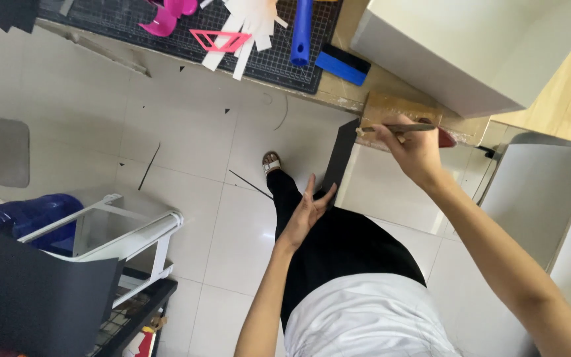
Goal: The person applies adhesive to a white rectangular board using a paint roller, then places a black sheet on top and smooths it with a blue squeegee. The person uses a brush to apply adhesive to the edges and continues smoothing the sheet to remove air bubbles.
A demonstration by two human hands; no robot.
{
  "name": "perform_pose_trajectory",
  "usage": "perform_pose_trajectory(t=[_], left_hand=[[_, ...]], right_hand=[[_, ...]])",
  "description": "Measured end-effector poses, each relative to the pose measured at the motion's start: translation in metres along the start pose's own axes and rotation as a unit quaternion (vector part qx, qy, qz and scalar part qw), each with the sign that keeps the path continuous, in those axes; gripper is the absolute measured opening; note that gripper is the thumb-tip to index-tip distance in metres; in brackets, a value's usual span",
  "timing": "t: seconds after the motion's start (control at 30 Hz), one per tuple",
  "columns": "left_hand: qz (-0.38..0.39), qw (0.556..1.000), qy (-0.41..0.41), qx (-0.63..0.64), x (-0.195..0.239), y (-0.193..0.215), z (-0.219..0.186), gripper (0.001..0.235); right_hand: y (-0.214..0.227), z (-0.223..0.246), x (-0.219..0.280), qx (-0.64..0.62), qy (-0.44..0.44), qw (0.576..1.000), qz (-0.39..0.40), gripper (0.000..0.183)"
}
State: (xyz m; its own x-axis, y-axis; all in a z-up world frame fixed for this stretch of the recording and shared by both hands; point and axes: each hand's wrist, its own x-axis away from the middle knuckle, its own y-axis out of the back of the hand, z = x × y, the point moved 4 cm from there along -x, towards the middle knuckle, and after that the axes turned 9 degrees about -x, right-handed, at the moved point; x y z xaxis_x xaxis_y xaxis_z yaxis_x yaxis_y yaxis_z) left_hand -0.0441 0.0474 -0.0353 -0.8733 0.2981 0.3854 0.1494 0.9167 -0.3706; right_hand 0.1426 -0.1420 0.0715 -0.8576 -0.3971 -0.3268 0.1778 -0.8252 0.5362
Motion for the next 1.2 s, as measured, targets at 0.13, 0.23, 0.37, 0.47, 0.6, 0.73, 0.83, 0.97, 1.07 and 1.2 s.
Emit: perform_pose_trajectory(t=[0.13, 0.23, 0.37, 0.47, 0.6, 0.73, 0.83, 0.97, 1.07, 1.2], left_hand=[[0.009, 1.000, 0.009, 0.015, -0.007, 0.006, 0.010, 0.077], [0.009, 0.999, 0.046, -0.015, -0.001, 0.000, -0.028, 0.076], [0.048, 0.992, 0.052, -0.106, -0.003, -0.008, -0.056, 0.083], [0.051, 0.989, 0.020, -0.137, -0.013, -0.013, -0.058, 0.078], [0.093, 0.980, 0.039, -0.170, -0.029, -0.019, -0.076, 0.085], [0.103, 0.978, 0.008, -0.183, -0.040, -0.020, -0.080, 0.077], [0.095, 0.975, -0.008, -0.199, -0.056, -0.018, -0.087, 0.083], [0.044, 0.960, -0.121, -0.249, -0.078, -0.019, -0.058, 0.064], [0.021, 0.970, -0.089, -0.226, -0.091, -0.024, -0.077, 0.064], [-0.051, 0.992, -0.006, -0.118, -0.094, -0.017, -0.072, 0.062]], right_hand=[[0.003, 0.035, -0.054, -0.098, -0.035, 0.993, -0.059, 0.005], [-0.015, 0.056, -0.130, -0.115, 0.031, 0.989, -0.088, 0.009], [-0.075, 0.046, -0.243, -0.027, 0.160, 0.985, -0.049, 0.009], [-0.141, -0.007, -0.309, 0.152, 0.064, 0.980, 0.113, 0.031], [-0.205, -0.078, -0.337, 0.370, -0.010, 0.907, 0.202, 0.018], [-0.169, -0.048, -0.303, 0.337, -0.072, 0.915, 0.209, 0.031], [-0.100, 0.027, -0.250, 0.150, 0.027, 0.988, 0.038, 0.031], [-0.079, -0.010, -0.145, 0.109, 0.068, 0.991, -0.038, 0.023], [-0.110, -0.043, -0.115, 0.299, 0.062, 0.949, 0.077, 0.030], [-0.124, -0.070, -0.101, 0.400, 0.023, 0.911, 0.095, 0.052]])
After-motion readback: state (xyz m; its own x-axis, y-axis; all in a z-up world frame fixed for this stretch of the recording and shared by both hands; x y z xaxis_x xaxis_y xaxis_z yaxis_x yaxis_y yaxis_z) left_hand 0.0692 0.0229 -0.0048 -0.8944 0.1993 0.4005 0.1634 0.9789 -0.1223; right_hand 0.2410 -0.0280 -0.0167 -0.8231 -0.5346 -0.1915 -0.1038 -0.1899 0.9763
